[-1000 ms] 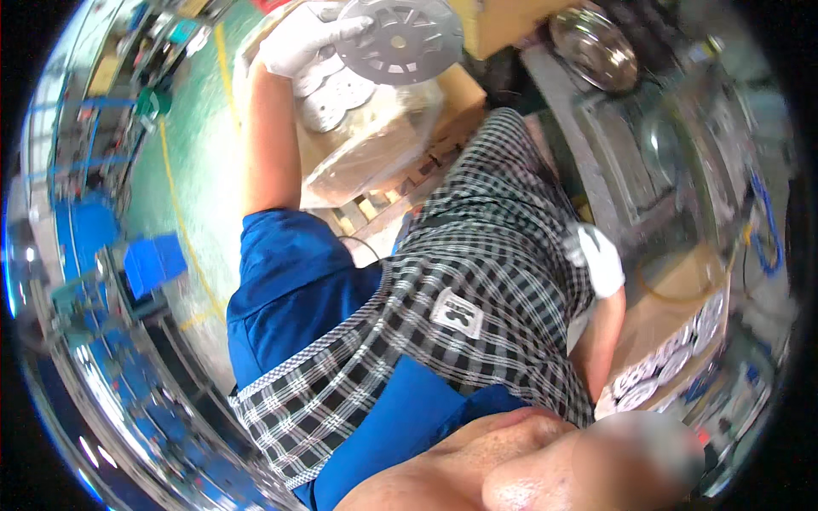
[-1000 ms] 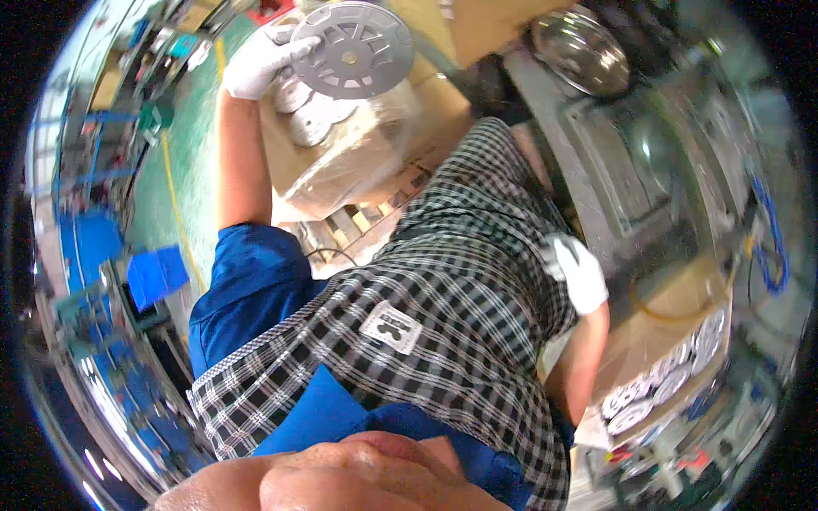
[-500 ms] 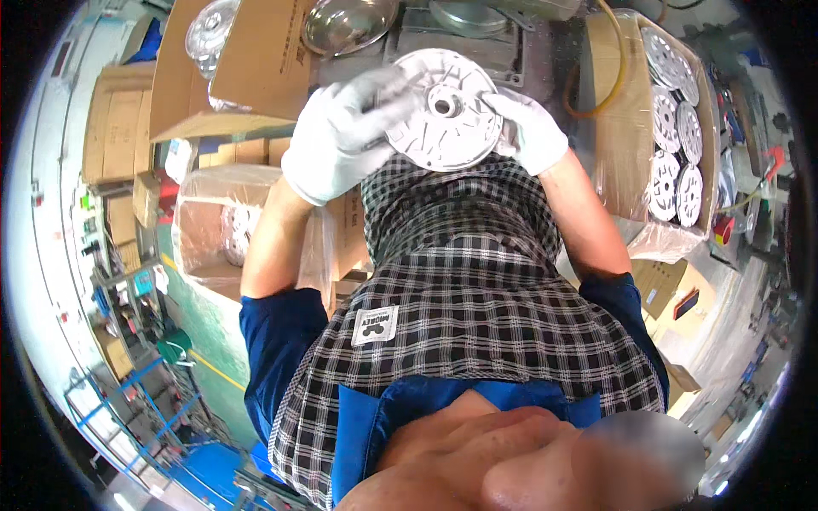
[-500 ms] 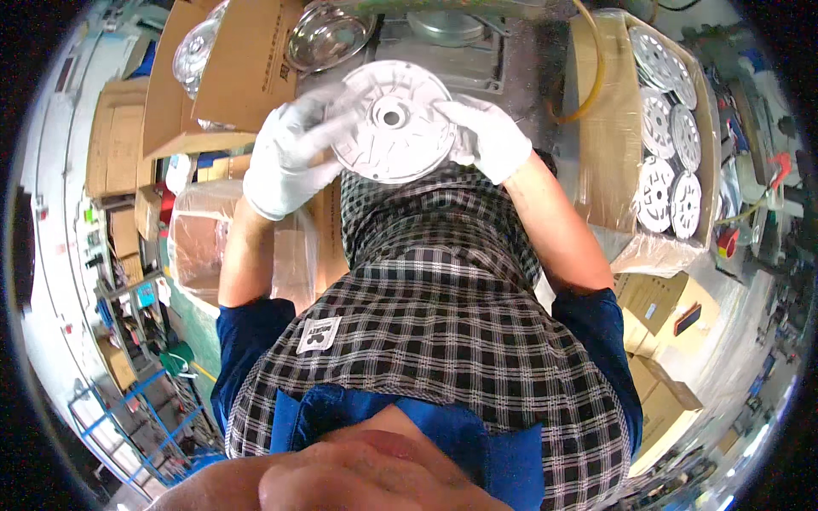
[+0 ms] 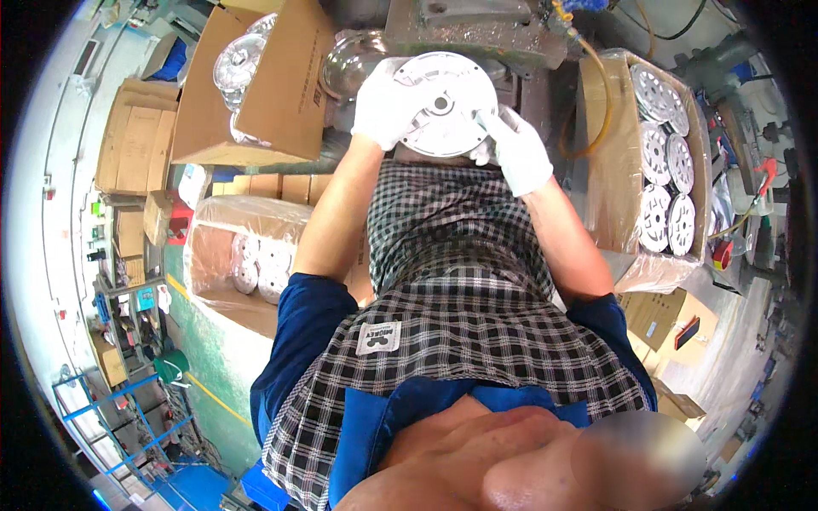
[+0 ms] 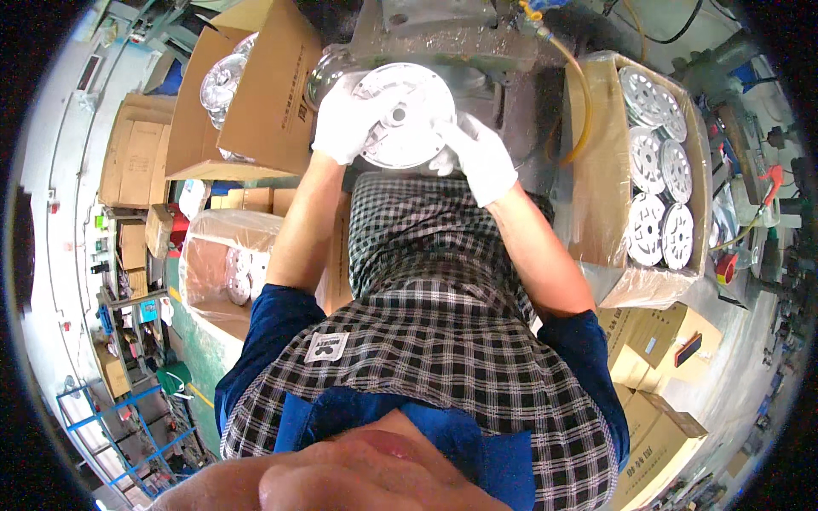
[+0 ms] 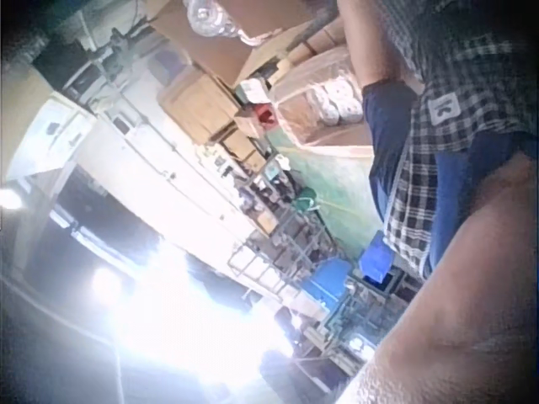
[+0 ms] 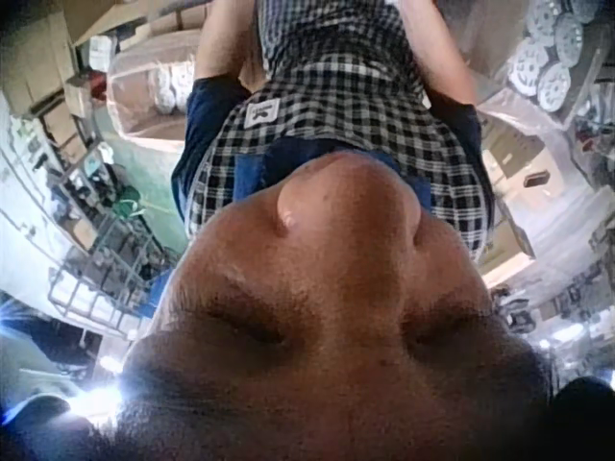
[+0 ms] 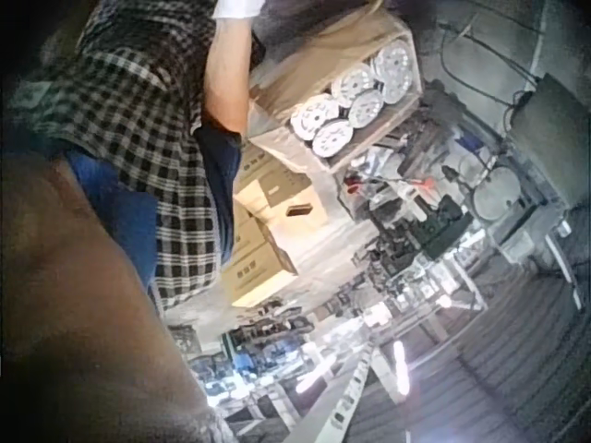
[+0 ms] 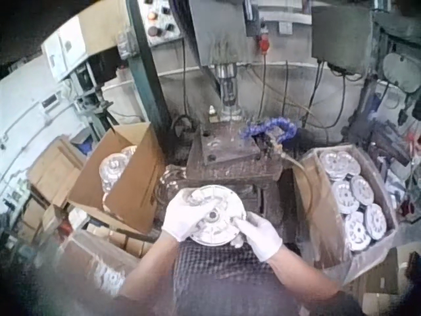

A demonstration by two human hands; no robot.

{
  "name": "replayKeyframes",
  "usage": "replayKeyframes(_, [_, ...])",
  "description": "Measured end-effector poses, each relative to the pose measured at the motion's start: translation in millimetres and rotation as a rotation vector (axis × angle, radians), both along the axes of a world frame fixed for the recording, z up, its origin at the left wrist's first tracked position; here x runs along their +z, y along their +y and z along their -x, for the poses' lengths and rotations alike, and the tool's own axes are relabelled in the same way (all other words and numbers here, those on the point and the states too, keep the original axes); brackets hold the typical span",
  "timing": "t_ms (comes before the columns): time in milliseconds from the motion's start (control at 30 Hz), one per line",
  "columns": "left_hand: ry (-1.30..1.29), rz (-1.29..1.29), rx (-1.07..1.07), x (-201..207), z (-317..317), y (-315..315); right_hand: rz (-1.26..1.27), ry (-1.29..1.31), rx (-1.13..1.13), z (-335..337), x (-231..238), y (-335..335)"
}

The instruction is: Take metal parts from a box, inspect or process them on a machine, and place them into another container.

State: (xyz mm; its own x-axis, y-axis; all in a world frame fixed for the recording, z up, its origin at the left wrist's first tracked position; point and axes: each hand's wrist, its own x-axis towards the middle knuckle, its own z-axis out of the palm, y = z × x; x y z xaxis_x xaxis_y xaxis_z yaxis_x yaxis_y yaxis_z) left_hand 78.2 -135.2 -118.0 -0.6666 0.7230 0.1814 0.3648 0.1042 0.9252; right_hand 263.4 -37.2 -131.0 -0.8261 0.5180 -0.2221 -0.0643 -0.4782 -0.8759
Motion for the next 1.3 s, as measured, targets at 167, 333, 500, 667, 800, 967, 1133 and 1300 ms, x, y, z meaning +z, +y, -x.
replayKeyframes(167, [0.194,-0.005,-0.011,41,28,16,-0.066,0.003,0.024,-3,8,-1])
replayKeyframes(333, [-0.064,-0.091,-0.036,56,103,69,-0.104,-0.119,0.167,-29,-14,-1])
replayKeyframes(500, [-0.16,-0.036,-0.035,65,116,120,0.032,-0.283,0.129,-61,-58,-16])
replayKeyframes(667, [0.069,0.21,0.208,78,108,131,0.067,-0.361,0.106,-85,-92,-20])
replayKeyframes(800, [0.229,0.409,0.113,66,130,141,0.078,-0.427,0.046,-94,-99,-17])
replayKeyframes(967, [0.374,0.619,0.044,80,127,143,0.057,-0.421,0.076,-89,-110,-10])
replayKeyframes(1133, [0.5,0.626,0.184,82,120,135,-0.03,-0.455,0.116,-77,-116,-15])
replayKeyframes(1300, [0.371,0.642,0.036,82,131,132,-0.08,-0.501,0.141,-80,-130,-24])
